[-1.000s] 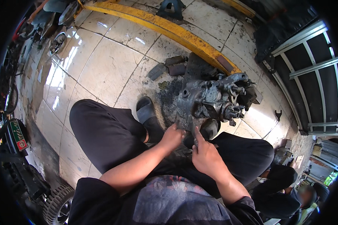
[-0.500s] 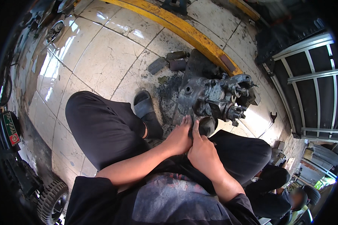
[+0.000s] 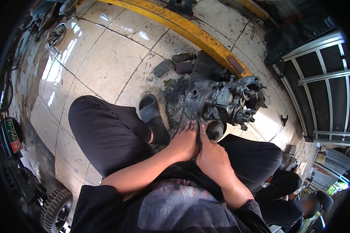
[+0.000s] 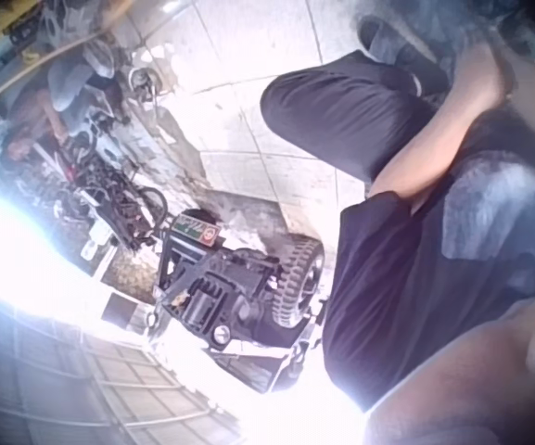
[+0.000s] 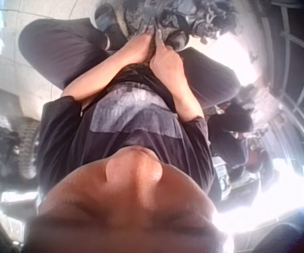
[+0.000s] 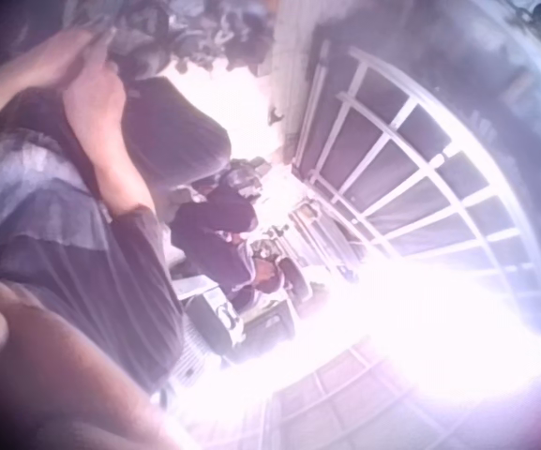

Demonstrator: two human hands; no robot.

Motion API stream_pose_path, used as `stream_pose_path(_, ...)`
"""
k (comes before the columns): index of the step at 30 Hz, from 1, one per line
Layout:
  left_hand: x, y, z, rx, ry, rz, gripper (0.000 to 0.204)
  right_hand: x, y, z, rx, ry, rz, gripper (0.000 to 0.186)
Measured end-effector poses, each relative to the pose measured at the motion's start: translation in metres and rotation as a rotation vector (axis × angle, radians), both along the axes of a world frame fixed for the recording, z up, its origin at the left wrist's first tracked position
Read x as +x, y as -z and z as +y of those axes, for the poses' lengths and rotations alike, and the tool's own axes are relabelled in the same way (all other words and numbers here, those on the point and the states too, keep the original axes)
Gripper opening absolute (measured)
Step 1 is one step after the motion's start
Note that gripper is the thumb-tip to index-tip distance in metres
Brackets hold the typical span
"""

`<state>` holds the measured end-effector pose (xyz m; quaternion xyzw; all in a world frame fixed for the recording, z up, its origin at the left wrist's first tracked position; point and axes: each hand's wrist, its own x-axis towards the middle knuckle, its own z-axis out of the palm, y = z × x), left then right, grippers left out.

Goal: The person sits on the floor and uses a metal scraper to clean grime and residue from the surface of a disassembled engine block. They repeatedly scrape and wipe the metal casing, focusing on specific areas to remove built-up dirt.

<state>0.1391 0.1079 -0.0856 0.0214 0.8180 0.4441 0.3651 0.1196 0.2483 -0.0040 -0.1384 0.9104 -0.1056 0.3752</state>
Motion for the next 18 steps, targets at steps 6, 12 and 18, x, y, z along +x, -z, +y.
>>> stream_pose_path(6, 0.002, -0.037, -0.022, -0.3, 0.035, -0.042, 0.085, -0.013, -0.03, 0.02, -0.029, 0.022, 0.188, 0.052)
stream_pose_path(12, 0.012, -0.002, -0.004, -0.054, -0.025, 0.064, 0.088, -0.011, -0.009, 0.02, -0.024, 0.066, 0.278, 0.042)
stream_pose_path(18, 0.017, -0.002, 0.015, -0.038, -0.056, 0.134, 0.093, -0.007, -0.001, 0.024, 0.041, 0.049, 0.189, 0.04)
